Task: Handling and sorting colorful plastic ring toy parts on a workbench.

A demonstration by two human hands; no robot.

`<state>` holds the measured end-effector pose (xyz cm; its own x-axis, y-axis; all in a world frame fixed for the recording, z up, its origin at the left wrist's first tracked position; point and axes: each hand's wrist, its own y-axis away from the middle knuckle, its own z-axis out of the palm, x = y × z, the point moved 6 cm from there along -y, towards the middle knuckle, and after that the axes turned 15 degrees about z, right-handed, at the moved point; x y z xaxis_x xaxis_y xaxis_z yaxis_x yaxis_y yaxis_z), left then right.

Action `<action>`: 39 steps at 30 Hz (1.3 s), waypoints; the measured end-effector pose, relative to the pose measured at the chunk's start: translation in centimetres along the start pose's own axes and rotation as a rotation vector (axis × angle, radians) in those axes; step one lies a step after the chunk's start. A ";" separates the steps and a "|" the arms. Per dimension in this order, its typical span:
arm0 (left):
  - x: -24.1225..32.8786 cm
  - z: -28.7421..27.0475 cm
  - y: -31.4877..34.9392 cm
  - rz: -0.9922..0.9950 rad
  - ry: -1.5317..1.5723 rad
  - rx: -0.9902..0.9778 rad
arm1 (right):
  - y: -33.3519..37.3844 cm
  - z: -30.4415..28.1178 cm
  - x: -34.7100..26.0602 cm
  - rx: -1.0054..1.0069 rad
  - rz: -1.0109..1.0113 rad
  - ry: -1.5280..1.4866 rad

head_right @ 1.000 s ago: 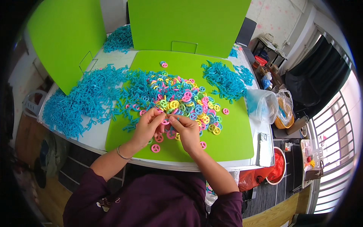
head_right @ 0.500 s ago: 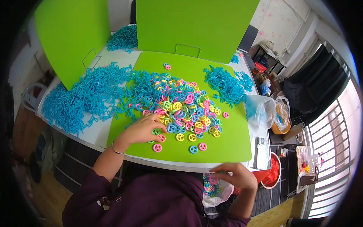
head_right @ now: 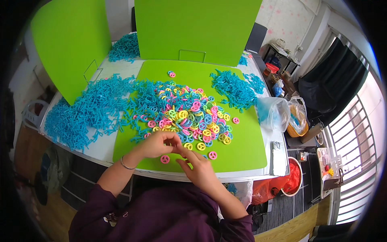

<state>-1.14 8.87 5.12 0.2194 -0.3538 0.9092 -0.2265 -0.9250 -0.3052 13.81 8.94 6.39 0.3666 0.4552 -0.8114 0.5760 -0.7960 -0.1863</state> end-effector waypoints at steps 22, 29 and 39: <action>-1.1 -4.0 0.9 0.017 -0.273 0.052 | 4.2 -25.8 14.5 0.981 0.108 0.620; -1.5 -8.7 1.3 0.060 0.054 0.554 | -7.8 -3.9 1.8 0.275 -0.205 0.223; -2.2 -11.1 2.8 0.122 0.515 0.947 | -17.0 3.4 -0.1 0.324 -0.359 0.488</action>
<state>-12.84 8.60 5.38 -0.2292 -0.5544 0.8000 0.6532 -0.6970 -0.2959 1.50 21.04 7.75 0.5251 0.7801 -0.3402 0.5035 -0.6070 -0.6148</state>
